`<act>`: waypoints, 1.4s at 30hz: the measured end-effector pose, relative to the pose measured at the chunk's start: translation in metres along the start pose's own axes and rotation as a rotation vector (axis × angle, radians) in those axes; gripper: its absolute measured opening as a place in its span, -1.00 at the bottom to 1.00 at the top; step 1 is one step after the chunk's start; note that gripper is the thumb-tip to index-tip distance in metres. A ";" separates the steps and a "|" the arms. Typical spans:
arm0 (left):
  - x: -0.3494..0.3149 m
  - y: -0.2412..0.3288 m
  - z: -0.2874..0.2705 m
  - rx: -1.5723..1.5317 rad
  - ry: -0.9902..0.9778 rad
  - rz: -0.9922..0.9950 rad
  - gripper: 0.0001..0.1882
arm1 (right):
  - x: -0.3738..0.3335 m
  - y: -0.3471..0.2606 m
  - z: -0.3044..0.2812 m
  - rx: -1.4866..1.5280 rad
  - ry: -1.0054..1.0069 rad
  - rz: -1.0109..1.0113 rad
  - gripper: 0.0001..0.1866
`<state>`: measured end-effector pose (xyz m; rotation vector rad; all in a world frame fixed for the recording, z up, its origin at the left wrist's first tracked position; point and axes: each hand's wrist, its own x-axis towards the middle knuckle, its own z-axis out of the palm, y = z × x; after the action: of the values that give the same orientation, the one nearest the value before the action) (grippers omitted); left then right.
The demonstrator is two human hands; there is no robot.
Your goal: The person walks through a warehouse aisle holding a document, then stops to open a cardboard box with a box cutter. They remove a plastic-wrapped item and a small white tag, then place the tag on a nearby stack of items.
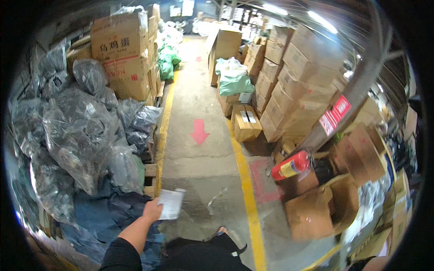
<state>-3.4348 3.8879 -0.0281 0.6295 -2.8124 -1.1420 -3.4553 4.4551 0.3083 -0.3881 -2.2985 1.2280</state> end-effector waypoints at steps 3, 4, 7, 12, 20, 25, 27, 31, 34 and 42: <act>0.030 -0.011 0.007 0.006 0.174 -0.194 -0.62 | 0.132 -0.055 0.044 0.025 -0.101 -0.164 -0.86; 0.038 -0.014 0.009 0.022 0.229 -0.270 -0.62 | 0.171 -0.074 0.065 0.040 -0.135 -0.215 -0.86; 0.062 -0.016 0.018 0.026 0.315 -0.394 -0.61 | 0.272 -0.117 0.154 0.094 -0.280 -0.309 -0.87; 0.131 -0.066 0.050 0.068 0.244 -0.685 -0.60 | 0.393 -0.053 0.401 0.092 -0.550 -0.192 -0.88; 0.455 -0.054 -0.033 0.126 0.174 -0.700 -0.59 | 0.324 0.282 0.627 -1.057 -1.490 0.259 -0.63; 0.739 -0.016 -0.076 -0.021 0.355 -0.374 -0.62 | 0.342 0.251 0.754 -0.887 -1.198 0.781 -0.70; 0.833 -0.010 -0.072 -0.045 0.358 -0.305 -0.62 | 0.395 0.246 0.836 -0.846 -1.193 0.779 -0.74; 0.980 0.001 -0.055 0.075 0.333 -0.373 -0.62 | 0.544 0.233 1.039 -0.699 -1.156 0.605 -0.80; 1.050 0.007 -0.060 0.129 0.307 -0.604 -0.66 | 0.677 0.133 1.220 -0.816 -1.206 0.370 -0.75; 1.244 -0.067 -0.073 0.035 0.368 -0.991 -0.68 | 0.878 -0.235 1.653 0.049 -1.192 0.015 -0.71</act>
<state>-4.5381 3.3190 -0.1592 2.1022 -2.1669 -0.8702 -5.1038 3.5940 -0.0088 0.5161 -3.1619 1.8123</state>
